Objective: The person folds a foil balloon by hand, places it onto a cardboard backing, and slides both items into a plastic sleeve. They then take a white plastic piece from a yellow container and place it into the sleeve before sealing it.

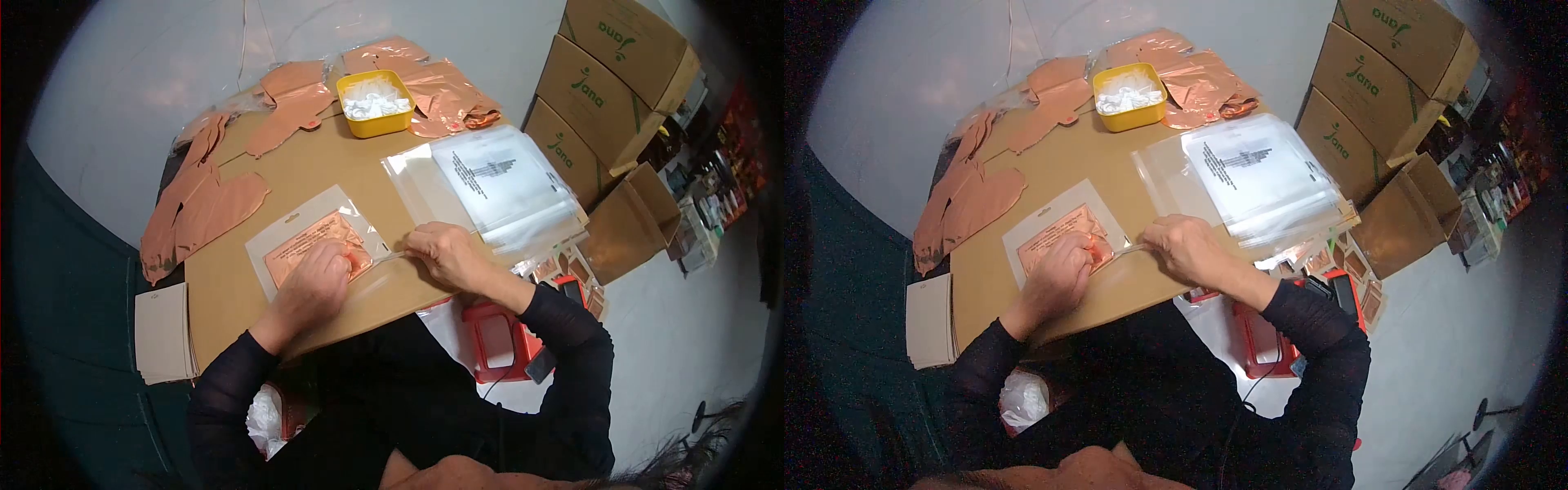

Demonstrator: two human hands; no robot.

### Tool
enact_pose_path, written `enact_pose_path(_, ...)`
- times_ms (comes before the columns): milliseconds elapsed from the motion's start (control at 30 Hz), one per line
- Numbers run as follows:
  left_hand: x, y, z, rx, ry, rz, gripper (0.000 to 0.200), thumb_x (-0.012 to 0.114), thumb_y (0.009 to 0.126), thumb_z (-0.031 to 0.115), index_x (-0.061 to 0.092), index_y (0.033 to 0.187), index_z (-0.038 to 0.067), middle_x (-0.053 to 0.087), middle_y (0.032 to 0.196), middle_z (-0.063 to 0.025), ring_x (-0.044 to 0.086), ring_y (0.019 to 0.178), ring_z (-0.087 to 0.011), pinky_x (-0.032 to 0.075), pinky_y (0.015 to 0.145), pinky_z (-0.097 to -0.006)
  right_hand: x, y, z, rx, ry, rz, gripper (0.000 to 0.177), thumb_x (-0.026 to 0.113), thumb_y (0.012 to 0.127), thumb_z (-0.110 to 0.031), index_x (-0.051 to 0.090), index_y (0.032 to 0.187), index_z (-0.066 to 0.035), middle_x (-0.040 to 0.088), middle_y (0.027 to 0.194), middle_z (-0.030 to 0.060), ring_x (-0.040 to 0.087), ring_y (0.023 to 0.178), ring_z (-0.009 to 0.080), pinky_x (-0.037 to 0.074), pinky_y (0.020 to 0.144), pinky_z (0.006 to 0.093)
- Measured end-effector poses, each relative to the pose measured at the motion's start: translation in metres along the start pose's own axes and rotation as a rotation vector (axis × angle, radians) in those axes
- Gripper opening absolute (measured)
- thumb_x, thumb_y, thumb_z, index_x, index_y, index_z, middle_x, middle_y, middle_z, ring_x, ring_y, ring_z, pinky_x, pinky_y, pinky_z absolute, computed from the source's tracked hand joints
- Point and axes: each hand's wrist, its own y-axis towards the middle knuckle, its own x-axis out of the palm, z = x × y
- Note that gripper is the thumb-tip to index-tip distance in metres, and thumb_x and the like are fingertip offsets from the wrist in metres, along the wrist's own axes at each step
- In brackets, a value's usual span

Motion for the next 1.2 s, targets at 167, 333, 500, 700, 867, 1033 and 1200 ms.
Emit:
enact_pose_path(167,0.0,0.001,0.001,-0.009,-0.01,0.002,0.014,0.058,0.08,-0.005,0.051,0.091,0.0,0.058,0.099,-0.0184,0.059,0.097,-0.0362,0.048,0.087,-0.042,-0.005,-0.003,0.001,0.032,-0.009,-0.002,0.003,0.063,0.08,-0.005,0.063,0.082,-0.003,0.062,0.073,0.0154,0.063,0.071,0.0358,0.05,0.063,0.0447)
enact_pose_path(333,0.0,0.001,0.001,-0.014,-0.019,0.002,0.017,0.058,0.078,-0.004,0.052,0.094,-0.001,0.057,0.1,-0.0185,0.058,0.098,-0.0365,0.047,0.089,-0.0431,-0.006,-0.013,-0.01,0.074,-0.101,-0.064,0.009,0.064,0.085,-0.008,0.059,0.084,-0.001,0.061,0.075,0.0165,0.062,0.073,0.0359,0.05,0.063,0.0437)
enact_pose_path(500,-0.001,0.0,0.002,-0.022,-0.006,-0.009,0.018,0.058,0.078,-0.002,0.053,0.096,-0.002,0.056,0.1,-0.0189,0.056,0.101,-0.0359,0.046,0.092,-0.043,-0.008,-0.02,-0.033,0.05,-0.093,-0.087,0.01,0.061,0.081,-0.005,0.054,0.085,0.001,0.059,0.07,0.0198,0.062,0.069,0.0387,0.049,0.062,0.0481)
enact_pose_path(700,-0.001,0.0,0.002,0.008,-0.021,0.01,0.012,0.056,0.079,0.0,0.053,0.09,-0.001,0.056,0.095,-0.0178,0.056,0.096,-0.0341,0.046,0.089,-0.0419,0.001,-0.021,-0.034,0.055,-0.126,-0.103,0.012,0.061,0.082,-0.005,0.052,0.086,0.001,0.06,0.07,0.0202,0.062,0.067,0.0389,0.049,0.06,0.0476)
enact_pose_path(867,-0.002,0.0,0.001,0.007,-0.023,0.008,0.014,0.057,0.079,0.0,0.054,0.092,-0.002,0.055,0.095,-0.0179,0.056,0.096,-0.0342,0.047,0.089,-0.0418,0.006,-0.016,-0.029,0.034,-0.107,-0.079,0.013,0.062,0.081,-0.005,0.052,0.086,0.001,0.059,0.067,0.0201,0.061,0.065,0.0386,0.049,0.058,0.0473)
enact_pose_path(1033,-0.002,0.0,0.002,0.003,0.003,0.011,0.019,0.058,0.078,0.001,0.055,0.097,-0.003,0.056,0.099,-0.0185,0.056,0.098,-0.0343,0.047,0.09,-0.0416,0.008,-0.014,-0.028,0.05,-0.175,-0.092,0.013,0.062,0.083,-0.007,0.052,0.086,0.001,0.058,0.062,0.0186,0.061,0.061,0.0372,0.049,0.055,0.0457)
enact_pose_path(1200,-0.003,0.002,0.003,-0.011,-0.04,0.001,0.024,0.062,0.076,-0.001,0.054,0.099,-0.003,0.055,0.105,-0.0194,0.056,0.103,-0.0369,0.046,0.093,-0.0431,0.016,-0.012,-0.034,-0.035,-0.347,-0.07,0.017,0.062,0.085,-0.016,0.054,0.079,-0.003,0.06,0.06,0.0142,0.063,0.057,0.0308,0.05,0.052,0.0416)
